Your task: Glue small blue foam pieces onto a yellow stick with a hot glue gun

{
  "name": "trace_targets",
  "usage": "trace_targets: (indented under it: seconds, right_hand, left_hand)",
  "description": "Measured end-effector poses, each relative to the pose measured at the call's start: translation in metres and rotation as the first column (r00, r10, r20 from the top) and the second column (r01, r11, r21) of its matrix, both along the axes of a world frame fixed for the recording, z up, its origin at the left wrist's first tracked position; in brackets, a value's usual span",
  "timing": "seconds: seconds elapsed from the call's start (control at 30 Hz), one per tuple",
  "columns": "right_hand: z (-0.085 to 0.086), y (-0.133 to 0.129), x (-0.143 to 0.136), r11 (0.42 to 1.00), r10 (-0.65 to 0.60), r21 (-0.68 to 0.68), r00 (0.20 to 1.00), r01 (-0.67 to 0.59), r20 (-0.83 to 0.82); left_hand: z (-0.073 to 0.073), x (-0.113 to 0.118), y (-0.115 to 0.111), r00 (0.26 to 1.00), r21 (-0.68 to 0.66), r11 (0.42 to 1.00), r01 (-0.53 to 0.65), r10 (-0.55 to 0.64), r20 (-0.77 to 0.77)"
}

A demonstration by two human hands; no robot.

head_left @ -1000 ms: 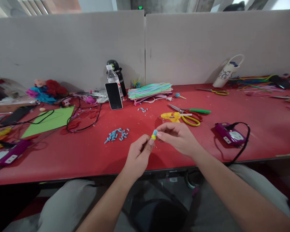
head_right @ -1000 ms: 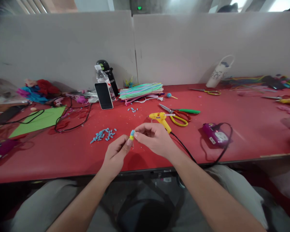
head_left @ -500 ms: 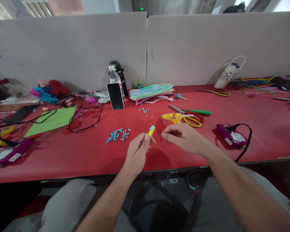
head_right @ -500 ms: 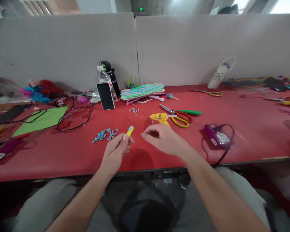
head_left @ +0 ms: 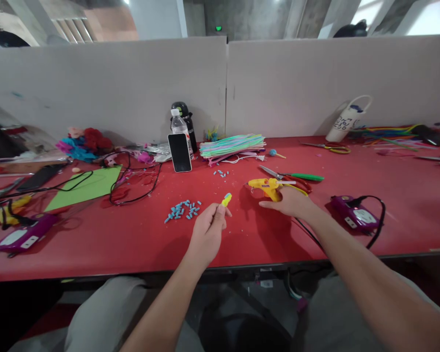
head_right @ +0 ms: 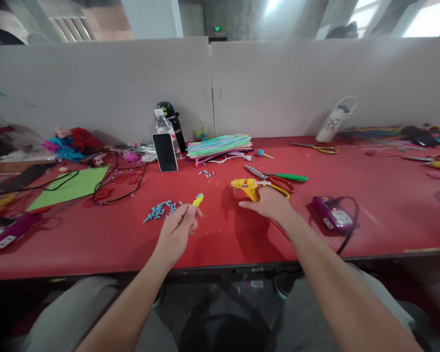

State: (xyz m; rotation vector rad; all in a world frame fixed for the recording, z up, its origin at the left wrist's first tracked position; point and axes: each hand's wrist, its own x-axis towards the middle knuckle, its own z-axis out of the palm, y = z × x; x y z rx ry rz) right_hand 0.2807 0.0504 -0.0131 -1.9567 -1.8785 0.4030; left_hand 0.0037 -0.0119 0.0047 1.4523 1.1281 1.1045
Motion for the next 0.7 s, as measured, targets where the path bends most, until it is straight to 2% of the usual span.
trace_targets:
  seconds: [0.07,0.17,0.27,0.37,0.47,0.53,0.7]
  right_hand:
    - [-0.007,0.006,-0.015,0.999,-0.047,0.003,0.998,0.047,-0.034]
    - [-0.009,0.009,-0.034,0.998,0.050,0.056,0.966,-0.037,-0.255]
    - [-0.002,0.001,-0.051,0.975,0.215,0.068,0.836,-0.209,-0.505]
    - [0.010,-0.017,-0.065,0.961,0.267,0.137,0.686,-0.240,-0.676]
    - [0.019,-0.036,-0.076,0.955,0.296,0.211,0.671,-0.208,-0.680]
    - [0.022,-0.045,-0.081,0.941,0.337,0.246,0.675,-0.231,-0.657]
    - [0.022,-0.050,-0.083,0.919,0.393,0.283,0.679,-0.273,-0.620]
  left_hand:
    - [-0.002,-0.002,0.003,1.000,0.001,1.000,-0.022,0.022,-0.003]
    - [-0.004,-0.005,0.009,0.997,-0.006,0.997,-0.073,0.073,-0.022]
    - [-0.006,-0.009,0.016,0.990,-0.006,0.991,-0.130,0.130,-0.057]
    - [-0.009,-0.012,0.021,0.984,0.000,0.986,-0.166,0.166,-0.059]
    - [-0.012,-0.014,0.024,0.982,0.043,0.984,-0.174,0.177,-0.061]
    - [-0.012,-0.014,0.023,0.981,0.087,0.982,-0.168,0.175,-0.087]
    - [-0.009,-0.014,0.021,0.971,0.163,0.975,-0.154,0.180,-0.159]
